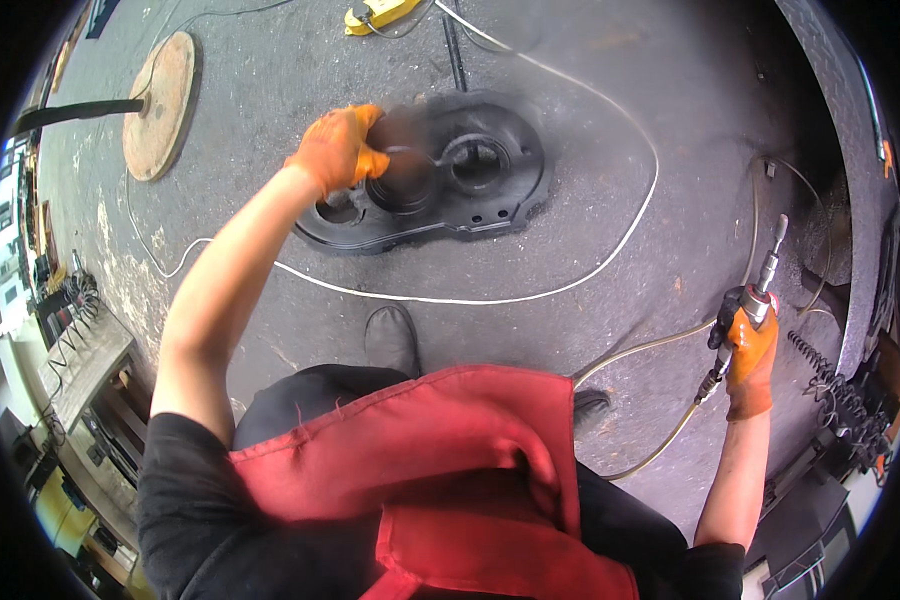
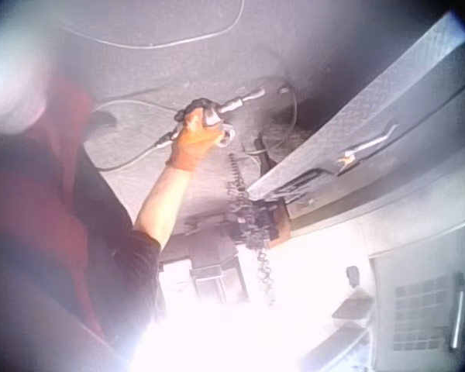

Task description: The person holds a black metal component and uses a pneumatic die grinder to polish various interior and exterior surfaces. The person turns the part over several times to reach different sections before placing it back on the floor.

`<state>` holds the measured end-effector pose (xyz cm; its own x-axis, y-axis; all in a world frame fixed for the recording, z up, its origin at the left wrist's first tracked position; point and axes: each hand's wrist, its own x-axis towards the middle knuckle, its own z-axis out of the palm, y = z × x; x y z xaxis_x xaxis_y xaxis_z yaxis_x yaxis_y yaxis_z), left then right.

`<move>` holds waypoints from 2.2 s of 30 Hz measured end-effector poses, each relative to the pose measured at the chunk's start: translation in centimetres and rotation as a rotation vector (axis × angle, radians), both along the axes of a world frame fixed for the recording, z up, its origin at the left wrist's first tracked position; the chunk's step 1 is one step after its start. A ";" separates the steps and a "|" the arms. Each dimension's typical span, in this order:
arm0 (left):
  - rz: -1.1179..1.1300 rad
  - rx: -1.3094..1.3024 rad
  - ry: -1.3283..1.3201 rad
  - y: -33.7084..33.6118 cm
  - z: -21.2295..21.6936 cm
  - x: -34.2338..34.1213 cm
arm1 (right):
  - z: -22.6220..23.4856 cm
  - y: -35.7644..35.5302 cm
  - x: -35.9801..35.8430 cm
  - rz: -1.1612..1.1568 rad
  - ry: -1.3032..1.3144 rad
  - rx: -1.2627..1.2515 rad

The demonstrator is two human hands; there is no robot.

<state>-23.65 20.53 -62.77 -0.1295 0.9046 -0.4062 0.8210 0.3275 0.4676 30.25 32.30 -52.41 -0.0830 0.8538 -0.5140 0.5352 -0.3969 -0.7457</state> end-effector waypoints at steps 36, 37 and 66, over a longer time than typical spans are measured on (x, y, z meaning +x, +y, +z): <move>-0.351 0.613 0.364 -16.3 3.5 7.9 | -6.5 2.2 -3.6 0.179 -0.081 -0.211; -0.344 0.610 0.360 -16.3 3.5 7.4 | -6.7 2.4 -4.3 0.186 -0.084 -0.220; -0.375 0.650 0.334 -12.2 5.1 6.5 | -5.2 2.5 -3.6 0.223 -0.077 -0.183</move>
